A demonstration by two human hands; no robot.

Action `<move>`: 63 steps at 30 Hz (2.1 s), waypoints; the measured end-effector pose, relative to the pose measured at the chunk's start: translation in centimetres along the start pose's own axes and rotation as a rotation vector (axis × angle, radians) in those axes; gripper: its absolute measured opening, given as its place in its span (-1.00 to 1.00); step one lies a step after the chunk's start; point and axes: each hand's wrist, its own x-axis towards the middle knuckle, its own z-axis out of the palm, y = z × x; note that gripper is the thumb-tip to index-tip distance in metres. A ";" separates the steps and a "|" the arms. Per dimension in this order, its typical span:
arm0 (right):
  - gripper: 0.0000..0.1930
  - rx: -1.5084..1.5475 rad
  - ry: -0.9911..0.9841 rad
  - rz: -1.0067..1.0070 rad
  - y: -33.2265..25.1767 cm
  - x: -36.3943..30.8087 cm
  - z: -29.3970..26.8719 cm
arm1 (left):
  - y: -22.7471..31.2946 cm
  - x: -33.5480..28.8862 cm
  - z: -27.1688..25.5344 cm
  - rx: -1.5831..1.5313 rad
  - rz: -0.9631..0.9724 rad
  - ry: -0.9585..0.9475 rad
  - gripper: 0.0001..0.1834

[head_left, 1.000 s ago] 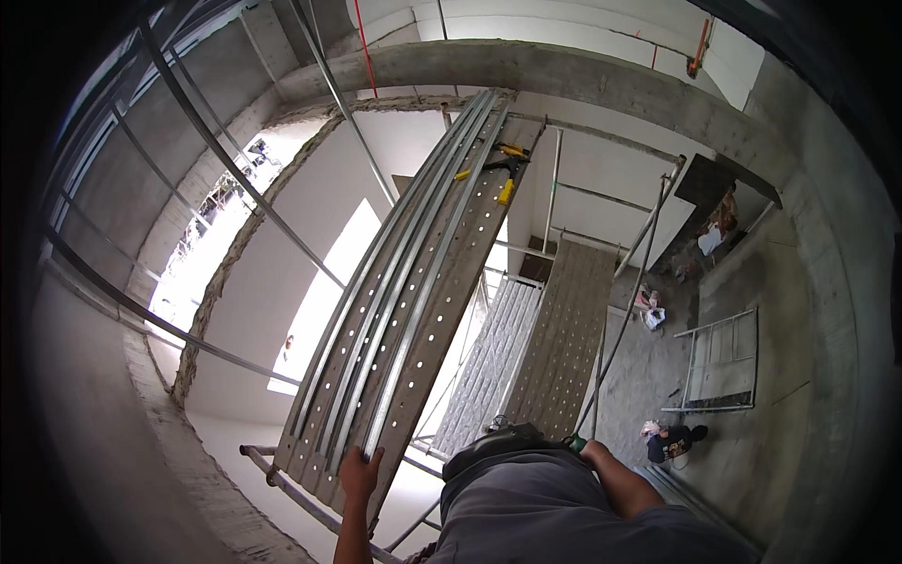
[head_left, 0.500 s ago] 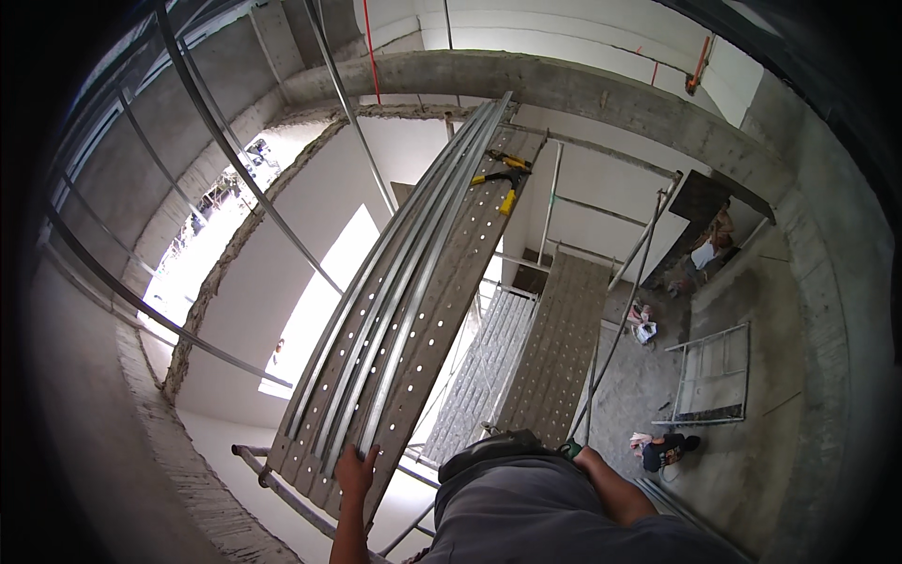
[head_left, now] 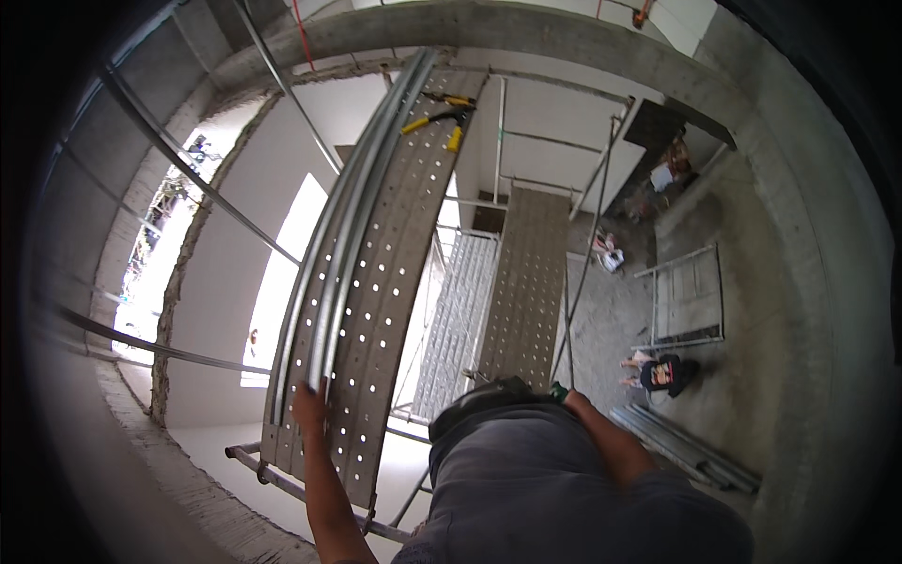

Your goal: The person stands on a scaffold and installs metal strips onto a perforated metal frame. They use pliers to secure the strips and a power drill to fasten them in place.

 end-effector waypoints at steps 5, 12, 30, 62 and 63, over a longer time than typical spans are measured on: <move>-0.39 -0.067 0.034 -0.027 -1.0 -3.8 -0.2 | -5.4 2.9 0.3 0.037 -0.041 -0.016 -0.38; -0.40 -0.037 0.231 -0.183 2.3 -6.9 -1.1 | -4.2 1.6 -0.4 -0.171 -0.067 0.204 -0.53; -0.50 0.254 0.160 -0.655 -15.0 -11.9 -11.9 | -13.3 -16.0 3.9 -0.241 -0.212 0.280 -0.46; -0.24 -0.027 0.070 -0.965 -33.0 -38.5 -0.9 | -10.5 -13.6 7.1 -0.481 -0.007 0.386 -0.50; -0.21 -0.013 0.057 -0.940 -33.1 -38.0 -1.0 | -10.6 -13.6 7.0 -0.477 0.003 0.378 -0.49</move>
